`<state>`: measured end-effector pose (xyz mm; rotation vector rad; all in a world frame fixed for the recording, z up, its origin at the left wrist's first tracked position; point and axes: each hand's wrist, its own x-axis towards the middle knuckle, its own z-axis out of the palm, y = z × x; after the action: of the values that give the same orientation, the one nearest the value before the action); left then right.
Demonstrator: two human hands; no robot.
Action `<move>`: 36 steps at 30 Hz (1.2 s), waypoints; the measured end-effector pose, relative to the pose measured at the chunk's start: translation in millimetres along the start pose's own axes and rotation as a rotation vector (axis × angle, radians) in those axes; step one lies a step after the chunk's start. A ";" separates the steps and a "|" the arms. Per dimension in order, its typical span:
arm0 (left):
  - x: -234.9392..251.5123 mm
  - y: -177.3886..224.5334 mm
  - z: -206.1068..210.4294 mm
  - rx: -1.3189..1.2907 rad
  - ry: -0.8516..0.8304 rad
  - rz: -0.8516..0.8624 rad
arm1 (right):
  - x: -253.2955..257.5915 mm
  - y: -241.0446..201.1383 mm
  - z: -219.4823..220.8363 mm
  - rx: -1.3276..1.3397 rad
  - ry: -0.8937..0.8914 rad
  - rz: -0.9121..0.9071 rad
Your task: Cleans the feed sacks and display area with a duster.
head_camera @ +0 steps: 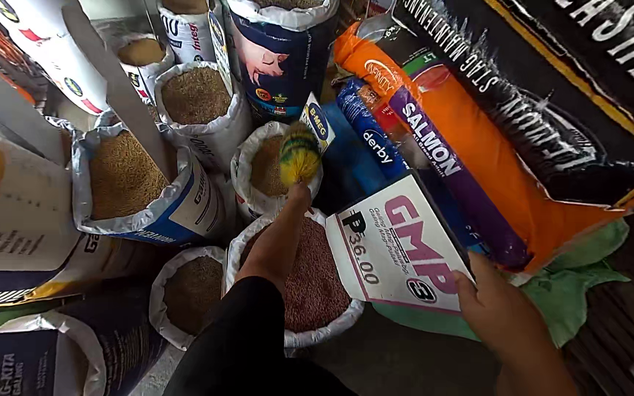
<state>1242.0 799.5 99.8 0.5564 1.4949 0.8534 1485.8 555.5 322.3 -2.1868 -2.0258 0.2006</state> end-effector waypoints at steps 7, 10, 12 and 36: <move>16.1 -9.2 3.1 0.088 -0.013 0.197 | 2.6 5.3 4.5 0.086 0.064 0.047; 19.7 -10.4 -14.1 -0.008 -0.060 -0.014 | 2.3 4.4 2.4 0.124 0.039 0.048; 12.5 -8.1 -32.1 0.069 -0.005 -0.076 | 0.4 -2.1 -0.5 0.144 0.020 0.053; -146.6 27.3 -371.4 0.545 0.637 0.268 | -0.7 -44.4 -15.5 0.233 0.037 -0.186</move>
<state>890.8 634.9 198.1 0.9586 2.3037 0.8700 1445.5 557.8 346.5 -1.8406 -2.0541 0.3505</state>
